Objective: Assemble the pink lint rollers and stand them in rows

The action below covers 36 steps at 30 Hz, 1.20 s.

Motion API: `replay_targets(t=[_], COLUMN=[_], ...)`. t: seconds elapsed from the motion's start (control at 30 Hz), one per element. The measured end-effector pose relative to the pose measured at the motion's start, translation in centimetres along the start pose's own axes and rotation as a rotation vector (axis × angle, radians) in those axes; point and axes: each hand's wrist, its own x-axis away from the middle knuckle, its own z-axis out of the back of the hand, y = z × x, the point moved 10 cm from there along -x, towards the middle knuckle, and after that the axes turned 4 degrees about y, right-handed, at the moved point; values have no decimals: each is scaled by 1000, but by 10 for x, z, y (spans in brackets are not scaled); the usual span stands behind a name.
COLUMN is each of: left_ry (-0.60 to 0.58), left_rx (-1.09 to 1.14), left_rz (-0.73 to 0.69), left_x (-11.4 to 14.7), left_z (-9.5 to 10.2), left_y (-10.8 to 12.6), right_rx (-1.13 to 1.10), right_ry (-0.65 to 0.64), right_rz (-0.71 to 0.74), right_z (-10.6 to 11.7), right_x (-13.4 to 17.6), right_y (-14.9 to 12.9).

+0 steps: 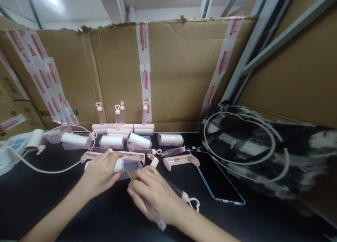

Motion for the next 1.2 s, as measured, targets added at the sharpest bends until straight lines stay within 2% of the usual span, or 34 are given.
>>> replay_targets(t=[0.23,0.37,0.5,0.63,0.73,0.8,0.9,0.97,1.0,1.07,1.13,1.2], left_ry=[-37,-93,-27,112,105,86,26,17,58,235,464,614], left_rx=[28,-5,7,271,495,572,581,552,536,486,405,343], left_rz=[-20,76,184,353,432,426,298,230,225,263,334,422], left_x=[0,0,-1,-2,-3,-7,-17,-22,-22,-19,-7,7], left_z=[-4,-8,5,18,8,-1,-8,-5,2,25,54,74], left_y=[2,-14,-34,-50,-50,-43,-23,-16,-19,-36,-59,-81], right_rx=[58,68,17,-5,-73,-92,-45,-31,-44,-102,-107,-12], right_ry=[-26,1,104,138,134,145,223,290,315,302,172,0], right_rz=[-13,-62,-123,-213,-259,-265,-268,-269,-263,-200,-76,87], right_z=[-6,-2,16,20,15,15,24,33,36,36,20,-8], right_x=[1,0,2,7,10,10,12,14,14,8,-6,-23], right_y=[-1,9,25,42,47,47,50,53,54,48,29,2])
